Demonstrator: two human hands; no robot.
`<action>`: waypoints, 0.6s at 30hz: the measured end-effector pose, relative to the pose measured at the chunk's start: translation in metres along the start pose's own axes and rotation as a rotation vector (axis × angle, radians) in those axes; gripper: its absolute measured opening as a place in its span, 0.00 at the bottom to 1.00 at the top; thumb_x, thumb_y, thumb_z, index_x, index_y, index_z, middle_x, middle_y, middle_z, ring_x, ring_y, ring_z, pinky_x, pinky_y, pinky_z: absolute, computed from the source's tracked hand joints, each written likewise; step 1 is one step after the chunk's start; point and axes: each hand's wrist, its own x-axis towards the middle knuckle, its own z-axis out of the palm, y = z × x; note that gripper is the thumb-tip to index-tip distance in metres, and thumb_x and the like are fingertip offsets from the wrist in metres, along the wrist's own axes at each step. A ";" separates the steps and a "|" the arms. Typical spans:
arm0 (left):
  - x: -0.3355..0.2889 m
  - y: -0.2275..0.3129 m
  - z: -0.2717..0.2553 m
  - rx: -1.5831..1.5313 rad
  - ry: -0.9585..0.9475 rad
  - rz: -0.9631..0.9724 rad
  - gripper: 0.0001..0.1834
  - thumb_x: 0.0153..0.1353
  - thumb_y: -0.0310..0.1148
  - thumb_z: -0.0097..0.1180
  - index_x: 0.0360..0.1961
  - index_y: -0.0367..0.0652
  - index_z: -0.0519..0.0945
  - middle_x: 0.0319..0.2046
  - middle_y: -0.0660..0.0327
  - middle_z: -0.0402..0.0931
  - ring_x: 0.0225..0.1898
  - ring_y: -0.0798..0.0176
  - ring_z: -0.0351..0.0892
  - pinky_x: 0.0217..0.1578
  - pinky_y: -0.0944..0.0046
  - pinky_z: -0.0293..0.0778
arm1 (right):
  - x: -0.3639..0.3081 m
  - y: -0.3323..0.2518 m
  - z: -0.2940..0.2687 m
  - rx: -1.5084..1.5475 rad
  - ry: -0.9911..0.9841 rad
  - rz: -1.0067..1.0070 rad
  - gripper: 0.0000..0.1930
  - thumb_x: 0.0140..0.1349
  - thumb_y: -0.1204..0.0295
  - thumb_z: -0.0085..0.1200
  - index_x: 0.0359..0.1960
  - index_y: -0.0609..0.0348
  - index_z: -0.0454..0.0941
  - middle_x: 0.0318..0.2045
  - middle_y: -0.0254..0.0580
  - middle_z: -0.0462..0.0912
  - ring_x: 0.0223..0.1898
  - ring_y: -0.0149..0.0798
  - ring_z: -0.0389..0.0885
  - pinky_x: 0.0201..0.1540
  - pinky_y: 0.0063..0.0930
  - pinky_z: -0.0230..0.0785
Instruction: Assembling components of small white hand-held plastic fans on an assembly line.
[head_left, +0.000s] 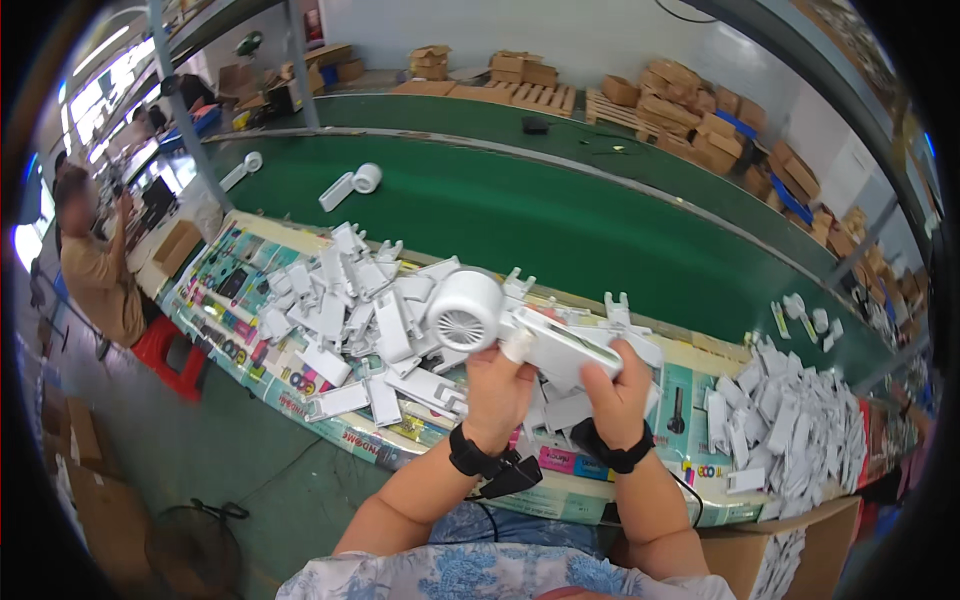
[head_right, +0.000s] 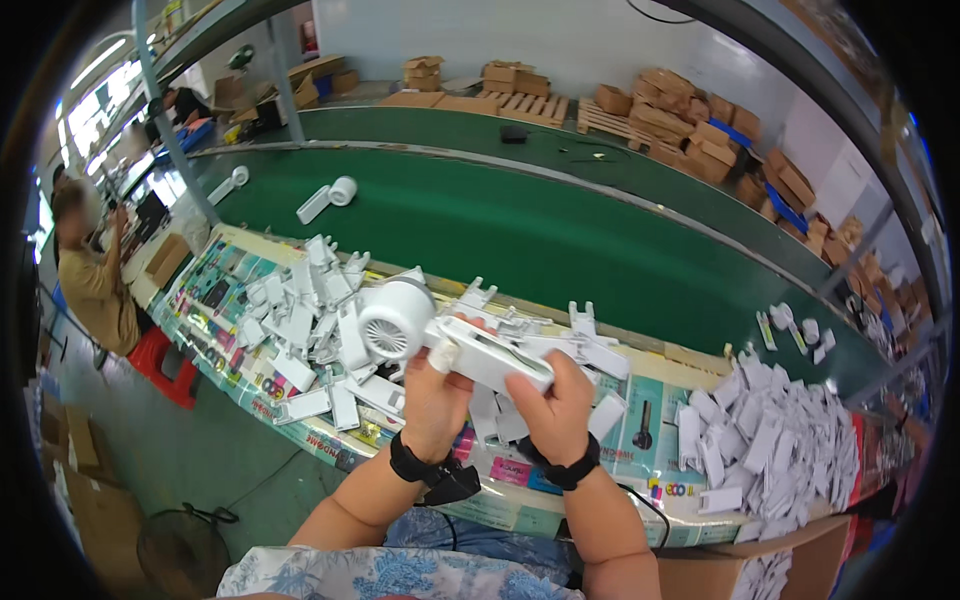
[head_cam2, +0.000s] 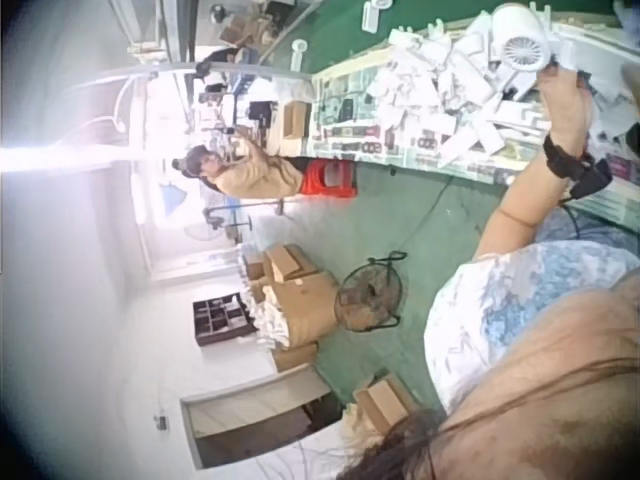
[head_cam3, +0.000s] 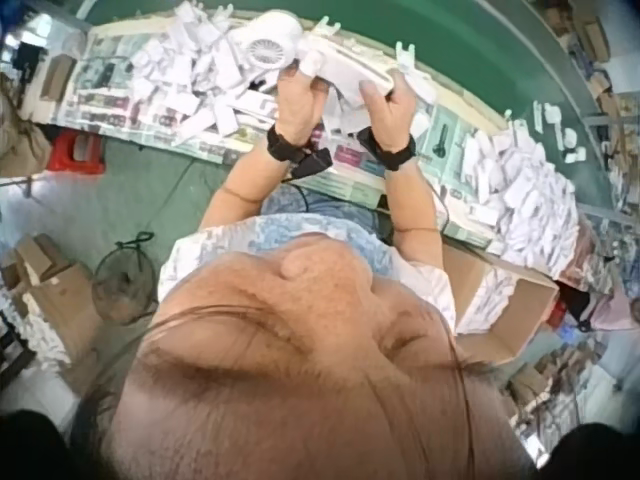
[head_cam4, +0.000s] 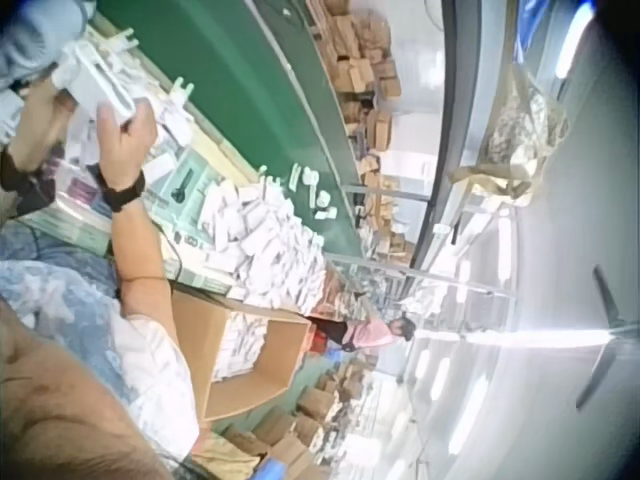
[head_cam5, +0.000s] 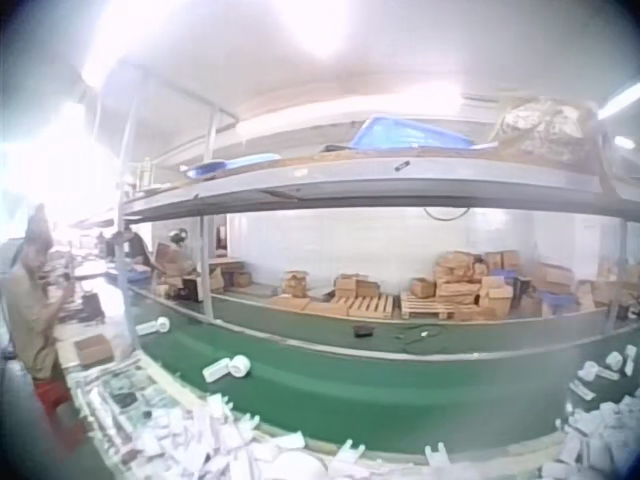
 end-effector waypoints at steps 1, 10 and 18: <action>-0.002 0.001 0.002 -0.053 -0.078 -0.070 0.20 0.55 0.28 0.53 0.49 0.35 0.67 0.44 0.51 0.73 0.47 0.55 0.74 0.50 0.56 0.69 | -0.002 0.009 -0.011 -0.115 -0.024 -0.097 0.16 0.47 0.65 0.60 0.24 0.66 0.70 0.19 0.41 0.72 0.20 0.31 0.67 0.22 0.25 0.60; 0.002 -0.009 0.005 -0.016 -0.016 -0.156 0.17 0.56 0.24 0.51 0.48 0.34 0.69 0.43 0.51 0.74 0.45 0.56 0.75 0.47 0.60 0.72 | -0.011 0.038 -0.011 0.069 -0.026 -0.001 0.17 0.51 0.61 0.60 0.25 0.62 0.69 0.18 0.35 0.69 0.19 0.24 0.64 0.21 0.21 0.59; 0.019 -0.042 -0.006 -0.179 0.083 -0.462 0.16 0.60 0.33 0.49 0.47 0.37 0.69 0.47 0.53 0.72 0.48 0.61 0.73 0.52 0.61 0.69 | -0.006 0.031 -0.036 -0.185 -0.091 -0.017 0.21 0.42 0.57 0.65 0.25 0.60 0.68 0.21 0.38 0.71 0.22 0.34 0.69 0.24 0.25 0.63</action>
